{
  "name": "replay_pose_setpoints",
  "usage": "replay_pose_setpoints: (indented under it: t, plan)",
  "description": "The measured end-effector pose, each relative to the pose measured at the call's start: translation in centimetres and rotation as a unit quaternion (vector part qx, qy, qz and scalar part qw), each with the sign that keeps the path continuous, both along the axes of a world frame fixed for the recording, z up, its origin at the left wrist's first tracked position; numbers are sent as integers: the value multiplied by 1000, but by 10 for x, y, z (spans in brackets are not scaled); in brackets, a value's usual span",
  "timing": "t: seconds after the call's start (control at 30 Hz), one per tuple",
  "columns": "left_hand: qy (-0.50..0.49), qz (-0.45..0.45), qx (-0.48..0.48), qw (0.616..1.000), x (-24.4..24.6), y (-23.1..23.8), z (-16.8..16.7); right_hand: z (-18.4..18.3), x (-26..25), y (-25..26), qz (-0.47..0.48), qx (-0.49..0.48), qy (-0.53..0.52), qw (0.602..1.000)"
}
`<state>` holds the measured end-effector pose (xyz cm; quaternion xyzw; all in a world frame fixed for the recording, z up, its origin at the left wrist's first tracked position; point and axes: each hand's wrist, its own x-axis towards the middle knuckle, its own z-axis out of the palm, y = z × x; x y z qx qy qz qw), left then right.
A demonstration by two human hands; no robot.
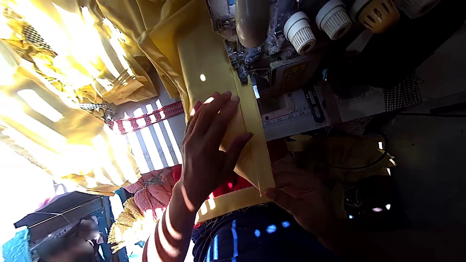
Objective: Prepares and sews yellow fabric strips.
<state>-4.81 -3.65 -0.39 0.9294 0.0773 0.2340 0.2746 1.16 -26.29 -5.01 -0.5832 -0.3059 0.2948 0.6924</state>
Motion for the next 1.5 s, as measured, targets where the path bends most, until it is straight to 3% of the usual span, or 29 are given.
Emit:
replay_pose_setpoints:
  t: [0.1,0.33,0.83,0.97,1.1,1.5]
  plan:
    - [-3,26,29,999,5,4,-10,6,4,-4,-3,6,2,1000]
    - [-2,34,39,999,6,6,-8,-19,7,-5,-16,-50,25,998]
    - [40,14,36,998,47,53,9,-10,35,36,-34,-34,-10,999]
    - [27,75,70,994,31,22,16,-8,41,47,-40,-44,-18,998]
    - [-23,99,57,993,11,-16,-7,-5,46,57,-55,-40,-15,998]
    - [-10,29,30,999,34,38,-6,12,62,96,-114,-62,-20,991]
